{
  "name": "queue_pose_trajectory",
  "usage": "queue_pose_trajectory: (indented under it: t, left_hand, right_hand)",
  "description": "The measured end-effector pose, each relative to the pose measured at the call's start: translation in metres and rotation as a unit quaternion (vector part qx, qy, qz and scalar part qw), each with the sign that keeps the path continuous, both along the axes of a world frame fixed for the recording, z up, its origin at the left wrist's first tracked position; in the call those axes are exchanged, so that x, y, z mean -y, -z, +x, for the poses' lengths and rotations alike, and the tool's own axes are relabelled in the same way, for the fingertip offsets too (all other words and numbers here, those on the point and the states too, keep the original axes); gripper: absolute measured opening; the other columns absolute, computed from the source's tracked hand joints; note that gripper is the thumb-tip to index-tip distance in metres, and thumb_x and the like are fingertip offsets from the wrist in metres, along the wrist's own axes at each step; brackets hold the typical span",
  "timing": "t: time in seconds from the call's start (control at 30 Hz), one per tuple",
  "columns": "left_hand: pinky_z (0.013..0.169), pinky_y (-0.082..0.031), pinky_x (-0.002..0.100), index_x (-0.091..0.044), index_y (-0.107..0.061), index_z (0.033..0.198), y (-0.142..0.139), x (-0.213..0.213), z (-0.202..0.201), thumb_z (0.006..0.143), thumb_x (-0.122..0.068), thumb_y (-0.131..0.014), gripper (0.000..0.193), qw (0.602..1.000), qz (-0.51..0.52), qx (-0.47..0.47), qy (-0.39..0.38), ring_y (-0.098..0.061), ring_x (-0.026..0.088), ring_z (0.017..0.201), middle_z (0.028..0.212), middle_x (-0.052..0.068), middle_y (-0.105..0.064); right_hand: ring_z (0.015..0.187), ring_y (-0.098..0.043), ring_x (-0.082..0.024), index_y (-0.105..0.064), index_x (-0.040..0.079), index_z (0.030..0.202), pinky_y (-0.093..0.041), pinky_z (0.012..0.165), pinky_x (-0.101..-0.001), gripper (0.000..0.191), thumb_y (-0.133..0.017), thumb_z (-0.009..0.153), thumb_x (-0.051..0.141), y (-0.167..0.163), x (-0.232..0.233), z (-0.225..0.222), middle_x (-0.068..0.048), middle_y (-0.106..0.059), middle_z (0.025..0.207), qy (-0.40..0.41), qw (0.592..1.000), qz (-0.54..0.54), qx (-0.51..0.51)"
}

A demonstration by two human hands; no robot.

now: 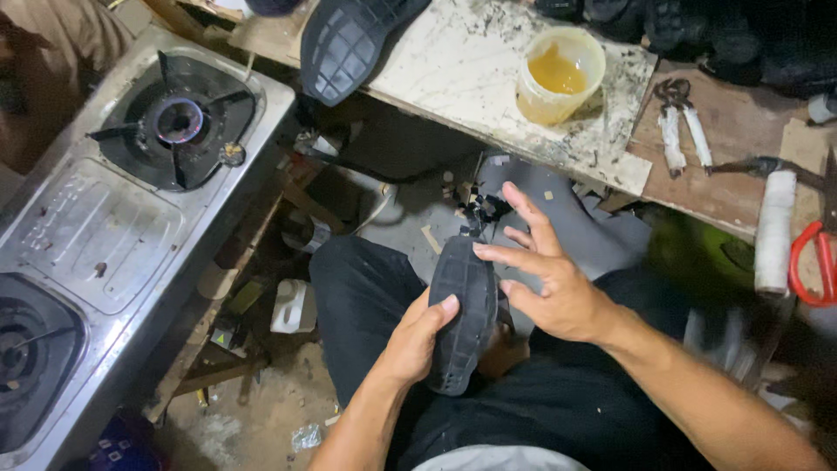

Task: The person sits on the floor of a shoe workshop holding a rubber shoe sole, dips their fingers into a cup of yellow adhesive and spreads the glue by hand over the sole's surface, repeating the application across the sole while other soles wait on the workbench.

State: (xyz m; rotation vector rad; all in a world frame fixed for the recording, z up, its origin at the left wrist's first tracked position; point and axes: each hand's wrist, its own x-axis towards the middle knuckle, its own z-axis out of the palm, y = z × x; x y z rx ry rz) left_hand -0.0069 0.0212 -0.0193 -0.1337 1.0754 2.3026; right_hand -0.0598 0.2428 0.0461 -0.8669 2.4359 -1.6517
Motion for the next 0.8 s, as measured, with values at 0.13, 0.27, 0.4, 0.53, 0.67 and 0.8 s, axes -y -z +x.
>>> queue_pose_trajectory:
  t: [0.13, 0.27, 0.4, 0.53, 0.67, 0.8]
  left_hand:
    - [0.088, -0.055, 0.033, -0.001, -0.055, 0.136, 0.001, -0.004, 0.000, 0.102, -0.025, -0.052, 0.041, 0.999, 0.011, -0.006, -0.049, -0.066, 0.018, 0.100, 0.115, 0.010, -0.068]
    - [0.087, -0.054, 0.034, 0.000, -0.055, 0.135, 0.004, -0.012, -0.001, 0.105, -0.025, -0.052, 0.039, 0.997, 0.033, -0.011, -0.073, -0.066, 0.019, 0.098, 0.114, 0.011, -0.068]
    - [0.090, -0.053, 0.034, 0.000, -0.057, 0.135, 0.004, -0.018, -0.003, 0.105, -0.023, -0.051, 0.038, 0.994, 0.029, -0.015, -0.102, -0.065, 0.018, 0.102, 0.117, 0.010, -0.067]
    - [0.090, -0.054, 0.034, -0.003, -0.055, 0.134, 0.001, -0.012, -0.010, 0.104, -0.024, -0.048, 0.037, 0.983, 0.054, 0.020, -0.177, -0.066, 0.018, 0.102, 0.117, 0.009, -0.067]
    - [0.089, -0.054, 0.037, -0.002, -0.053, 0.136, -0.004, -0.011, -0.012, 0.108, -0.028, -0.047, 0.039, 0.974, 0.071, 0.017, -0.213, -0.065, 0.020, 0.100, 0.116, 0.011, -0.066]
    - [0.095, -0.052, 0.030, -0.007, -0.049, 0.142, -0.006, -0.002, -0.012, 0.099, -0.017, -0.053, 0.044, 0.994, -0.022, -0.016, -0.104, -0.063, 0.013, 0.110, 0.124, 0.004, -0.065]
  right_hand:
    - [0.158, -0.014, -0.040, -0.081, 0.020, 0.108, -0.020, 0.124, -0.0569, 0.052, -0.063, 0.067, -0.008, 0.012, 0.008, 0.025, -0.023, -0.026, 0.164, 0.020, 0.983, 0.091, -0.156]
    - [0.158, -0.021, -0.040, -0.077, 0.025, 0.110, -0.028, 0.125, -0.0541, 0.044, -0.069, 0.077, -0.003, 0.018, 0.001, 0.028, -0.019, -0.033, 0.162, 0.034, 0.970, 0.092, -0.221]
    - [0.150, -0.036, -0.042, -0.077, 0.019, 0.116, -0.036, 0.122, -0.0530, 0.048, -0.069, 0.076, -0.006, 0.024, 0.003, 0.033, -0.020, -0.042, 0.155, 0.057, 0.961, 0.145, -0.227]
    - [0.139, -0.049, -0.040, -0.077, 0.023, 0.114, -0.045, 0.111, -0.0476, 0.045, -0.071, 0.078, -0.004, 0.024, 0.010, 0.053, -0.015, -0.052, 0.146, -0.007, 0.947, 0.179, -0.268]
    - [0.111, -0.065, -0.025, -0.066, 0.003, 0.126, -0.057, 0.094, -0.0362, 0.044, -0.074, 0.082, 0.001, 0.023, 0.024, 0.062, -0.019, -0.051, 0.137, 0.067, 0.997, 0.017, -0.021]
    - [0.086, -0.071, -0.012, -0.059, -0.001, 0.133, -0.060, 0.076, -0.0253, 0.052, -0.074, 0.083, 0.002, 0.016, 0.030, 0.055, -0.013, -0.057, 0.123, 0.090, 0.990, -0.011, 0.106]
